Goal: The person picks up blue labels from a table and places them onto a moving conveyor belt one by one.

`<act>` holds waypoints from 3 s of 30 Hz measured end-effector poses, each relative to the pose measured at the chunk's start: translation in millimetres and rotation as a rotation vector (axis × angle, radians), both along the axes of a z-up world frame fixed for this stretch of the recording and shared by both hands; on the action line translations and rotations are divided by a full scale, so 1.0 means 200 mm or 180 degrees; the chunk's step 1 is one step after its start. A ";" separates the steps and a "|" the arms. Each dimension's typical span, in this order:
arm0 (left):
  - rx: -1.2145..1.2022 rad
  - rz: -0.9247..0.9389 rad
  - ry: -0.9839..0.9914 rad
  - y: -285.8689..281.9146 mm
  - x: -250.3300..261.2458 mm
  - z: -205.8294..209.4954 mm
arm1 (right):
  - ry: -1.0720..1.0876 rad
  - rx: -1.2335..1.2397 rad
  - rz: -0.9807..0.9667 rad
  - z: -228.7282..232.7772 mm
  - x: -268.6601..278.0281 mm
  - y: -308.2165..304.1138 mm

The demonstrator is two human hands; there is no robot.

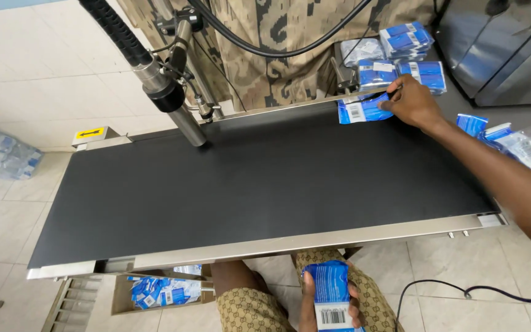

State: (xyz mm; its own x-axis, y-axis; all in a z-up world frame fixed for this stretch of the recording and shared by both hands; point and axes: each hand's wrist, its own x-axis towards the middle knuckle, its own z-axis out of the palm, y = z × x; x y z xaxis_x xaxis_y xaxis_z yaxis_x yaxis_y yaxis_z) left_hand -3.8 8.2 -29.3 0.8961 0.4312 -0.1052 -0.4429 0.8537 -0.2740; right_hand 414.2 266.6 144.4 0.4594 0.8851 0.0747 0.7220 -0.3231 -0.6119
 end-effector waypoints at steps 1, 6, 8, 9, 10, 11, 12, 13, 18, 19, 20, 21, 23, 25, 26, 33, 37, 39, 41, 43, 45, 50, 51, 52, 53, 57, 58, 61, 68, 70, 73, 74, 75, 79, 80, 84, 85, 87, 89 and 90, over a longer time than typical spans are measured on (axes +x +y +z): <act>-0.0068 0.0015 0.0111 -0.01 0.00 0.02 | -0.0084 0.0002 0.0015 -0.01 0.00 0.01; -0.0243 -0.0046 0.0110 0.00 -0.01 0.08 | -0.0213 -0.0069 0.0054 0.06 -0.09 -0.03; -0.0195 -0.0052 -0.0010 0.00 -0.01 0.10 | -0.0371 -0.0083 0.0094 0.07 -0.11 -0.06; -0.0178 -0.0028 0.0299 -0.01 -0.01 0.15 | -0.0529 0.0004 0.0151 0.07 -0.13 -0.08; -0.0153 0.0003 0.0613 0.00 -0.01 0.19 | -0.0682 0.0102 0.0216 0.07 -0.14 -0.09; -0.0154 0.0033 0.0619 0.00 -0.01 0.21 | -0.0675 0.0107 0.0245 0.07 -0.18 -0.13; -0.0304 0.0098 0.0502 0.00 0.00 0.23 | -0.0709 -0.0050 0.0424 0.07 -0.22 -0.16; -0.0453 0.0163 0.0383 0.00 0.00 0.25 | -0.0743 -0.0206 0.0601 0.08 -0.25 -0.19; -0.0275 0.0280 0.0471 0.01 0.01 0.36 | 0.0212 -0.0726 0.1990 0.23 -0.76 -0.63; -0.0149 0.0290 0.0494 0.01 0.01 0.37 | 0.0370 -0.0823 0.2464 0.22 -0.84 -0.71; -0.0146 0.0293 0.0495 0.00 0.02 0.37 | 0.0370 -0.0820 0.2467 0.30 -0.94 -0.77; 0.0003 0.0323 0.0691 -0.01 0.03 0.38 | 0.0148 -0.1620 0.2548 0.37 -1.04 -0.83; 0.0139 0.0349 0.0902 -0.03 0.03 0.43 | -0.0063 -0.2428 0.2612 0.40 -1.16 -0.91; -0.0138 0.0438 0.1205 -0.04 0.02 0.53 | -0.0066 -0.2265 0.2855 0.31 -1.20 -0.95; -0.0135 0.0457 0.1205 -0.04 0.02 0.52 | -0.0074 -0.2260 0.2873 0.29 -1.20 -0.95; -0.0009 0.0438 0.1052 -0.05 0.00 0.48 | 0.0119 -0.2104 0.2483 0.31 -1.19 -0.94; -0.0082 0.0361 0.0873 -0.05 0.00 0.48 | 0.0369 -0.1583 0.2527 0.30 -1.13 -0.92; 0.0021 0.0389 0.0851 -0.04 0.00 0.48 | 0.0354 -0.1480 0.2480 0.27 -1.06 -0.90; 0.0116 0.0409 0.0833 -0.04 -0.01 0.48 | 0.0348 -0.1382 0.2428 0.27 -1.00 -0.86; -0.0410 0.0333 0.0489 -0.05 -0.02 0.48 | 0.0303 -0.1258 0.2109 0.32 -0.93 -0.80; -0.0228 0.0245 0.0589 -0.05 -0.02 0.44 | 0.0544 -0.1254 0.1699 0.33 -0.86 -0.71; -0.0270 -0.0293 0.0049 -0.06 -0.03 0.24 | 0.1341 -0.0047 0.1315 0.07 -0.46 -0.39; -0.0302 -0.0067 0.0217 -0.06 -0.02 0.24 | 0.1474 0.0134 0.1046 0.04 -0.39 -0.34; -0.0328 0.0171 0.0378 -0.05 0.00 0.24 | 0.1597 0.0318 0.0791 0.03 -0.32 -0.27; -0.0306 0.0131 0.0361 -0.05 -0.01 0.17 | 0.1574 0.0346 0.0758 -0.01 -0.24 -0.22; 0.0159 -0.0370 0.0058 -0.01 -0.05 -0.09 | 0.1173 0.0678 0.0041 -0.11 0.02 -0.04; 0.0579 -0.0520 0.0087 0.01 -0.06 -0.14 | 0.0970 0.0725 -0.0154 -0.13 0.07 0.00; 0.0265 -0.0421 0.0077 0.01 -0.04 -0.09 | 0.0241 0.0503 -0.0288 -0.16 0.16 0.08; 0.0241 0.0202 0.0604 0.01 0.00 0.08 | -0.0311 0.0252 -0.0082 -0.08 0.00 0.05; 0.0077 -0.0188 0.0571 0.00 -0.02 0.05 | -0.0432 0.0082 -0.0042 -0.02 -0.06 0.03; 0.0207 -0.0249 0.0376 0.01 -0.03 -0.02 | -0.0568 0.0121 0.0123 0.04 -0.16 -0.05; 0.0202 -0.0221 0.0377 0.02 -0.02 -0.03 | -0.0567 0.0121 0.0151 0.08 -0.22 -0.11; 0.0126 -0.0165 0.0429 0.02 -0.01 -0.05 | -0.0557 0.0069 0.0386 0.11 -0.28 -0.17; 0.0080 -0.0220 -0.0226 0.03 0.02 -0.28 | 0.0320 -0.0009 0.1583 0.25 -0.66 -0.59; 0.0066 -0.0161 -0.0220 0.02 0.02 -0.21 | 0.0330 -0.0027 0.1641 0.20 -0.74 -0.69; -0.0073 -0.0010 0.0436 0.00 0.05 0.21 | 0.0350 -0.1108 0.2110 0.16 -1.02 -1.02; -0.0457 0.0273 0.0856 -0.02 0.06 0.36 | 0.0273 -0.2079 0.2002 0.17 -1.09 -1.09; -0.0436 0.0313 0.0954 -0.01 0.06 0.39 | 0.0425 -0.1733 0.2042 0.05 -1.09 -1.13; -0.0467 0.0381 0.1063 -0.05 0.06 0.37 | 0.0599 -0.1436 0.2110 -0.03 -1.09 -1.15; -0.0460 0.0235 0.1059 -0.06 0.05 0.34 | 0.0572 -0.1349 0.2009 -0.05 -1.09 -1.15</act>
State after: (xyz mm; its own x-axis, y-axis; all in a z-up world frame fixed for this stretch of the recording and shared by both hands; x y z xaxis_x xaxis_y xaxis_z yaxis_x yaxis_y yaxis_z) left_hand 6.3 -2.9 38.5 0.7697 0.4527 -0.4502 -0.5870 0.7791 -0.2200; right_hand 196.8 36.8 134.0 -0.1674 0.9193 -0.3562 0.7484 -0.1166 -0.6529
